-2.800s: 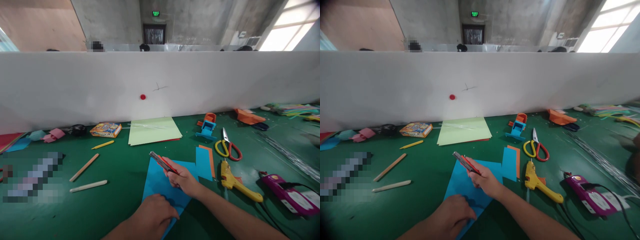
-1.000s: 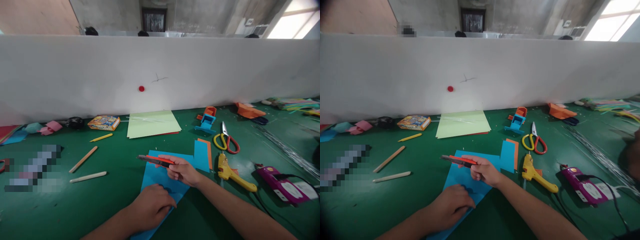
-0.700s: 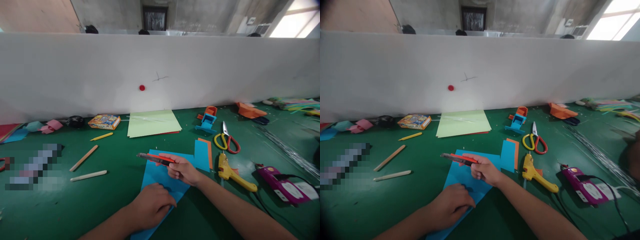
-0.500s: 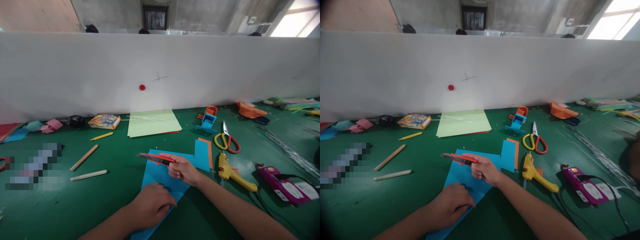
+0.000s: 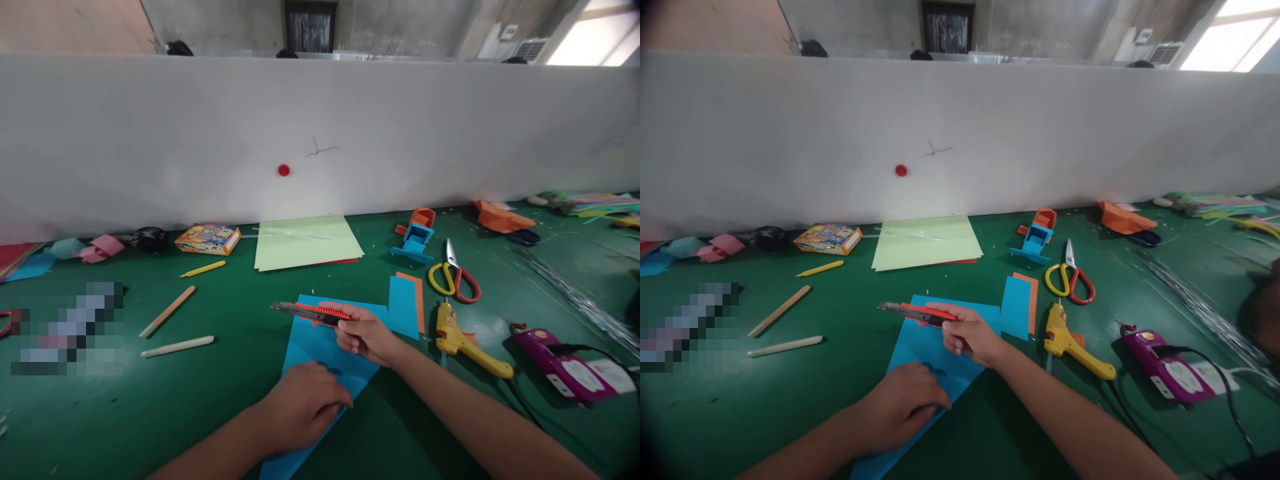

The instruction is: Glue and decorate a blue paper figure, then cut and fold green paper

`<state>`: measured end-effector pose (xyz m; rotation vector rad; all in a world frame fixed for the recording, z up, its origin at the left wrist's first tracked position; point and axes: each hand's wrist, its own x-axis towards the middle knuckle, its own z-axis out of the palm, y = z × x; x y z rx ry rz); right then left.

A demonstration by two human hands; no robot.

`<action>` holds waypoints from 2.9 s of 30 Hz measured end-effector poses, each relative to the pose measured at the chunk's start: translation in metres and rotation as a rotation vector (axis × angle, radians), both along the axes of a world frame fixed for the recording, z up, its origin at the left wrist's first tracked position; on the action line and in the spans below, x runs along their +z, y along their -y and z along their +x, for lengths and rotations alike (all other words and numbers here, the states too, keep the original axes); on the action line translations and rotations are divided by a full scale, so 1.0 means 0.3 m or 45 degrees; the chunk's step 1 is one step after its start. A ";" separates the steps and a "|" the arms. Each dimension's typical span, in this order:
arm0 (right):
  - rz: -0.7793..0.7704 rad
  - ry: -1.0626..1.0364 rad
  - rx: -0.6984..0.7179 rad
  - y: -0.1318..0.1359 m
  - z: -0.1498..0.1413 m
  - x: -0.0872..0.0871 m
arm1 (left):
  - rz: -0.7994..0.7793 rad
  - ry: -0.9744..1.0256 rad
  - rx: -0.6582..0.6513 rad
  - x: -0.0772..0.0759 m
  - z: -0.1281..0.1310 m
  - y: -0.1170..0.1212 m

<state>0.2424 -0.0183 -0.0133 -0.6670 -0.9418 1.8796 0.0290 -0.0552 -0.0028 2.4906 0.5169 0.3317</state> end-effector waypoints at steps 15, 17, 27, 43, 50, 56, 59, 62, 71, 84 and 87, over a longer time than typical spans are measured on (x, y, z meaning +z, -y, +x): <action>0.029 -0.048 0.092 -0.006 0.016 -0.007 | 0.007 -0.031 0.001 0.019 0.004 -0.001; 0.053 -0.031 0.045 -0.005 0.015 -0.013 | 0.014 -0.017 -0.003 0.016 0.003 -0.002; 0.570 0.762 -0.250 0.039 -0.003 -0.008 | 0.238 0.143 0.163 0.003 -0.011 0.024; 0.823 1.254 -0.152 0.144 0.128 0.025 | 0.415 -0.236 0.407 0.016 -0.036 0.049; 0.829 1.271 -0.155 0.115 0.111 0.023 | 0.438 -0.235 0.469 0.004 -0.028 0.063; 0.814 1.276 -0.074 0.119 0.109 0.016 | 0.482 -0.261 0.468 -0.002 -0.026 0.068; 0.785 1.287 -0.086 0.120 0.110 0.012 | 0.461 -0.291 0.450 0.002 -0.028 0.069; 0.763 1.289 -0.099 0.119 0.111 0.009 | 0.435 -0.309 0.461 0.005 -0.029 0.070; 0.799 1.295 -0.039 0.114 0.112 0.009 | 0.400 -0.290 0.447 -0.005 -0.036 0.071; 0.889 1.373 0.032 0.111 0.116 0.018 | 0.494 -0.274 0.497 -0.014 -0.040 0.074; 0.888 1.375 0.017 0.112 0.114 0.017 | 0.498 -0.273 0.501 -0.018 -0.038 0.075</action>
